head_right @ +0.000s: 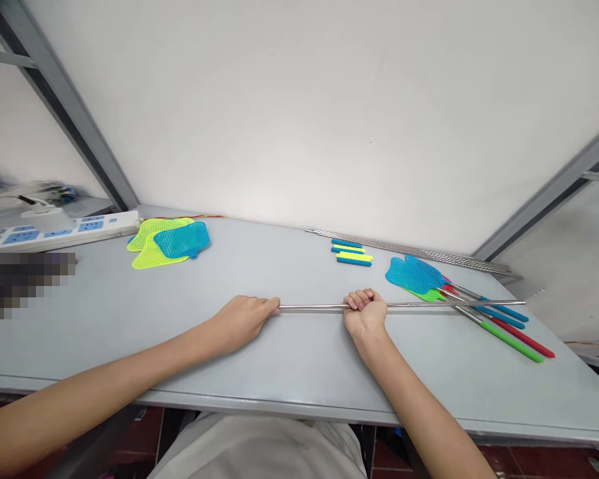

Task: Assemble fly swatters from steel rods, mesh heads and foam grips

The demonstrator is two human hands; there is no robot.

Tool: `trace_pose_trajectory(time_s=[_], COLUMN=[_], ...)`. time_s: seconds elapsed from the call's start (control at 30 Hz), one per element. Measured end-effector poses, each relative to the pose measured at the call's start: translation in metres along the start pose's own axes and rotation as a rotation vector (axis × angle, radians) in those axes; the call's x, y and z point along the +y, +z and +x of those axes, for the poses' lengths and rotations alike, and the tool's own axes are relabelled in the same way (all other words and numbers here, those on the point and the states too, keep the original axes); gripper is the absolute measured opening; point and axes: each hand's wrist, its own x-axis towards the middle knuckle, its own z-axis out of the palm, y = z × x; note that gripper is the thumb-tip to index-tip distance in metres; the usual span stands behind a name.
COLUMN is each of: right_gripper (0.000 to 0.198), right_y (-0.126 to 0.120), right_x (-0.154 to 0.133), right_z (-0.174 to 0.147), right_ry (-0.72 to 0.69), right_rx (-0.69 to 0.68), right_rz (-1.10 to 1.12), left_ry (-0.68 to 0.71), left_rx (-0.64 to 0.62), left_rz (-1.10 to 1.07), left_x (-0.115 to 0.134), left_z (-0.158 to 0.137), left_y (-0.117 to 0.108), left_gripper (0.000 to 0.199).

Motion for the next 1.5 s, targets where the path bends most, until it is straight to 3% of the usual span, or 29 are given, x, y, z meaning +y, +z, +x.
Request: trace_pose_trajectory(time_s=[0.37,0.6,0.9,1.5], right_gripper=[0.018,0.019,0.020,0.024], right_y=[0.001,0.000,-0.003,-0.009], right_x=[-0.002,-0.008,-0.020,-0.034], right_z=[0.001,0.008,0.019,0.037], right_ry=[0.030,0.081,0.054,0.048], right_rx=[-0.016,-0.014,-0.018,-0.016], right_rz=[-0.038,-0.039,-0.061,-0.085], left_ry=[0.004,-0.008,0.015,-0.037], left_rx=[0.006,-0.026,0.081,0.094], left_rz=[-0.031,-0.107,-0.283,-0.378], left_x=[0.003,0.001,0.000,-0.007], left_z=[-0.001,0.001,-0.001,0.001], left_y=[-0.002,-0.013,-0.022,-0.035], left_gripper=[0.015,0.030,0.030,0.028])
